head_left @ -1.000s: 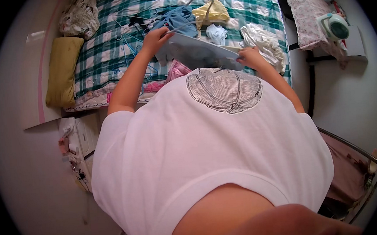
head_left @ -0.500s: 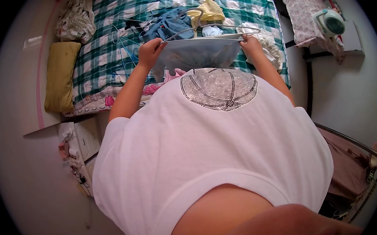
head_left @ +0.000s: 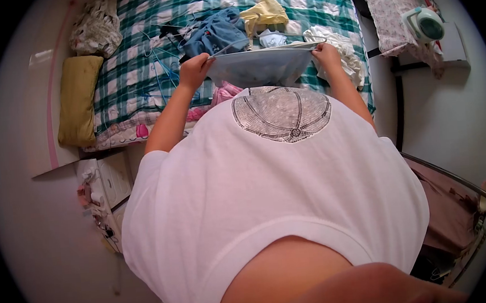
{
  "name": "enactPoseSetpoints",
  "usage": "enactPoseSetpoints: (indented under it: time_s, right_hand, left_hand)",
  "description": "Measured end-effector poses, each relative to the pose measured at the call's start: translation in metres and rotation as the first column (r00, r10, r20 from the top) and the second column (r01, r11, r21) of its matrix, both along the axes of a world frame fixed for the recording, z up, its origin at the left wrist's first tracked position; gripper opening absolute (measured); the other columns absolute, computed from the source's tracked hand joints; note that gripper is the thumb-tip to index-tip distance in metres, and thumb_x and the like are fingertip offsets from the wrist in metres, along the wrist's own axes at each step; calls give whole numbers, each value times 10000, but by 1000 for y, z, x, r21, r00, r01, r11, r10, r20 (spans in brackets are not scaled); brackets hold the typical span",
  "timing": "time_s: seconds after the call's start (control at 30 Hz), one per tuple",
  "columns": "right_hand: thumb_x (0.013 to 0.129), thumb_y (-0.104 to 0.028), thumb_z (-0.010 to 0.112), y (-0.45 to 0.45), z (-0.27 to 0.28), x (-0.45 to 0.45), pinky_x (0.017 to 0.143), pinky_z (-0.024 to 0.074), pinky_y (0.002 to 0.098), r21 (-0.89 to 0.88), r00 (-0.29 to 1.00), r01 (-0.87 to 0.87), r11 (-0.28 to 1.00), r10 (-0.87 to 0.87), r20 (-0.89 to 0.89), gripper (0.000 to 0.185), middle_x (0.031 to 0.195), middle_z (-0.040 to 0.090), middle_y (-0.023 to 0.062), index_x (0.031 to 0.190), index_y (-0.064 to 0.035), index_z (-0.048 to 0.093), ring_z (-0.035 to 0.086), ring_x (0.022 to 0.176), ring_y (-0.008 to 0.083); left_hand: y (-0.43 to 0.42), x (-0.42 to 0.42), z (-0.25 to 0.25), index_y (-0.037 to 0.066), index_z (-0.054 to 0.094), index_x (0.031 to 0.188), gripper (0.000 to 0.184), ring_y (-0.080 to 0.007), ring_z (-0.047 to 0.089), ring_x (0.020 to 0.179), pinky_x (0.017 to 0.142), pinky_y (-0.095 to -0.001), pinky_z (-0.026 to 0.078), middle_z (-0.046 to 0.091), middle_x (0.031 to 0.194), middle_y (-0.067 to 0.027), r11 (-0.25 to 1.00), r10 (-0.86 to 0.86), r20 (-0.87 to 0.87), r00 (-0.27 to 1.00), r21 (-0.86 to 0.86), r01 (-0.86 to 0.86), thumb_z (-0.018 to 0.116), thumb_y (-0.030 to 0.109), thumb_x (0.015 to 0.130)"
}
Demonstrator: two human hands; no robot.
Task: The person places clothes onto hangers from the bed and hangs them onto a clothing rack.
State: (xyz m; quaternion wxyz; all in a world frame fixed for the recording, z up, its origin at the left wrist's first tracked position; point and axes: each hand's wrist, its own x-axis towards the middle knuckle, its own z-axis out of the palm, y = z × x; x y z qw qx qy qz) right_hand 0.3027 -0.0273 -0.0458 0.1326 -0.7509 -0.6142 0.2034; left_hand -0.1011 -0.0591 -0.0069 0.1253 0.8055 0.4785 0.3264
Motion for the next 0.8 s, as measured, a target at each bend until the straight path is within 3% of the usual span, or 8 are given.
enactPoseSetpoints:
  time_s: [0.1, 0.2, 0.3, 0.4, 0.5, 0.7, 0.8]
  right_hand:
    - [661, -279, 629, 2, -7, 3, 672, 458, 366, 198, 999, -42, 979, 35, 39, 255, 786, 618, 130, 788, -57, 634, 588, 760, 286]
    - [653, -290, 640, 1, 0, 3, 679, 437, 378, 184, 999, -18, 983, 10, 46, 246, 770, 620, 108, 768, -72, 631, 587, 742, 270]
    - [647, -294, 648, -9, 7, -2, 691, 407, 383, 303, 939, -214, 929, 111, 325, 230, 757, 622, 82, 756, -92, 628, 586, 713, 250]
    - [642, -298, 651, -12, 0, -2, 711, 378, 375, 309, 938, -177, 935, 65, 341, 221, 739, 620, 64, 745, -104, 623, 586, 700, 232]
    - [641, -269, 657, -12, 8, -4, 679, 406, 388, 350, 967, -80, 933, -12, 255, 200, 728, 615, 76, 711, -90, 604, 585, 710, 250]
    - [688, -155, 613, -6, 5, -2, 628, 446, 421, 460, 986, 90, 883, -143, 82, 223, 711, 599, 134, 880, -76, 531, 576, 698, 320]
    - [702, -118, 602, -7, 4, -5, 636, 452, 420, 639, 991, 132, 758, -86, -102, 344, 784, 612, 141, 1025, -69, 495, 583, 717, 330]
  left_hand:
    - [-1, 2, 5, 31, 498, 738, 190, -309, 473, 535, 482, -342, 371, 452, 583, -137, 997, -31, 115, 993, -60, 38, 560, 197, 806]
    - [8, -4, 0, 34, 489, 727, 187, -314, 481, 542, 482, -356, 375, 460, 586, -137, 996, -70, -19, 997, -51, 69, 565, 189, 799]
    - [9, -10, -8, 37, 476, 710, 191, -314, 493, 551, 484, -367, 379, 469, 590, -136, 998, -60, -129, 990, -15, 59, 566, 182, 795]
    - [5, -8, -4, 50, 436, 682, 237, -316, 497, 544, 471, -380, 374, 474, 583, -135, 977, -176, -117, 977, 100, 188, 567, 214, 792]
    - [4, -5, -5, 42, 480, 708, 187, -315, 498, 553, 483, -370, 380, 475, 588, -137, 991, -110, -91, 990, 64, 116, 556, 186, 802]
    - [0, 0, -1, 42, 490, 718, 199, -310, 487, 534, 479, -354, 374, 469, 579, -137, 998, -52, -6, 999, -38, 52, 545, 207, 816]
    - [-1, 2, 4, 42, 491, 718, 207, -308, 488, 534, 479, -353, 372, 467, 578, -137, 998, -36, 5, 999, -42, 37, 541, 215, 819]
